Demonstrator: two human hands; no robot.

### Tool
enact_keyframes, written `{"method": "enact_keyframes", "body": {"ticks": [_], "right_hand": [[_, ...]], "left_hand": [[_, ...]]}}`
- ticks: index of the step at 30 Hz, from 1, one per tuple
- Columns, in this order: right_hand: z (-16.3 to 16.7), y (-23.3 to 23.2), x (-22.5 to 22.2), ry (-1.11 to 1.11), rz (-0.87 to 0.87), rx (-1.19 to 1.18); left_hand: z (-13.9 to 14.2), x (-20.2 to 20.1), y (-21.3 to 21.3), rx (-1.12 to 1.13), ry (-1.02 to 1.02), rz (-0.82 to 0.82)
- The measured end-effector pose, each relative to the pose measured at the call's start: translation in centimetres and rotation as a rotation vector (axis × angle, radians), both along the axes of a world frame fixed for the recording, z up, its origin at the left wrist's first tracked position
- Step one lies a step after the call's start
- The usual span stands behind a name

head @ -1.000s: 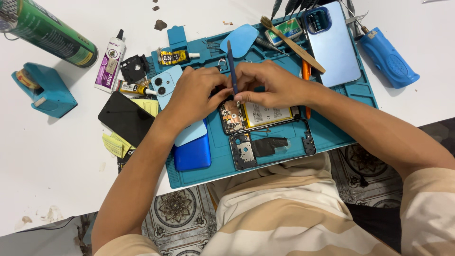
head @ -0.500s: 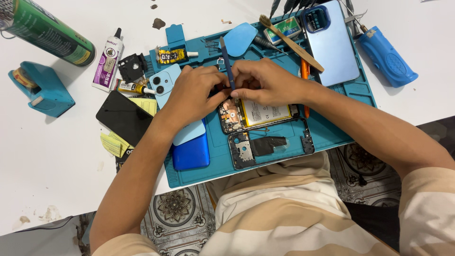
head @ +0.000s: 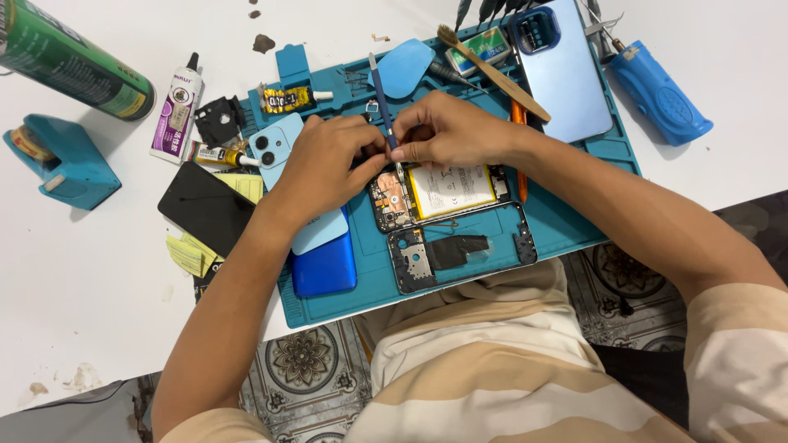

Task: The person disassembles a smartphone on a workbench, removes the back cover, detaches internal components, and uses a plastic pry tool and screwdriver to separate the screen and battery. The person then reassembles the device by aligning the screen and securing the back cover.

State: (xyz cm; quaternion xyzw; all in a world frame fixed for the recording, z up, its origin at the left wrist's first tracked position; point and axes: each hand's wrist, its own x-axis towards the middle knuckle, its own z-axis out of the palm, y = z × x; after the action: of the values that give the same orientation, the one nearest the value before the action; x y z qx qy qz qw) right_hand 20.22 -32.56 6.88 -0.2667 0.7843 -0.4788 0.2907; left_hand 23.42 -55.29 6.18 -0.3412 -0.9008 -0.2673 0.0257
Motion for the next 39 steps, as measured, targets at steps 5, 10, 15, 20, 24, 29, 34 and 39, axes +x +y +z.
{"method": "enact_keyframes", "body": {"ticks": [5, 10, 15, 20, 24, 29, 34, 39], "right_hand": [[0.30, 0.11, -0.12, -0.085, -0.006, 0.029], [0.43, -0.11, 0.34, 0.041, -0.028, 0.058], [0.60, 0.03, 0.07, 0.084, 0.014, 0.141], [0.41, -0.01, -0.08, 0.097, 0.067, 0.175], [0.33, -0.08, 0.16, 0.148, 0.083, 0.193], [0.57, -0.10, 0.32, 0.097, 0.087, 0.156], [0.65, 0.07, 0.39, 0.095, 0.094, 0.150], [0.64, 0.47, 0.28, 0.022, 0.034, 0.051]], "left_hand": [[0.04, 0.03, 0.11, 0.001, 0.008, -0.005], [0.06, 0.03, 0.20, -0.010, 0.012, 0.007], [0.28, 0.06, 0.28, -0.007, 0.004, 0.006], [0.39, 0.16, 0.09, 0.000, -0.002, -0.004], [0.20, 0.16, 0.21, -0.011, -0.016, -0.003], [-0.13, 0.05, 0.21, -0.019, 0.015, -0.015], [-0.22, 0.01, 0.11, -0.028, 0.023, -0.021], [0.70, 0.27, -0.42, 0.047, -0.029, -0.117]]}}
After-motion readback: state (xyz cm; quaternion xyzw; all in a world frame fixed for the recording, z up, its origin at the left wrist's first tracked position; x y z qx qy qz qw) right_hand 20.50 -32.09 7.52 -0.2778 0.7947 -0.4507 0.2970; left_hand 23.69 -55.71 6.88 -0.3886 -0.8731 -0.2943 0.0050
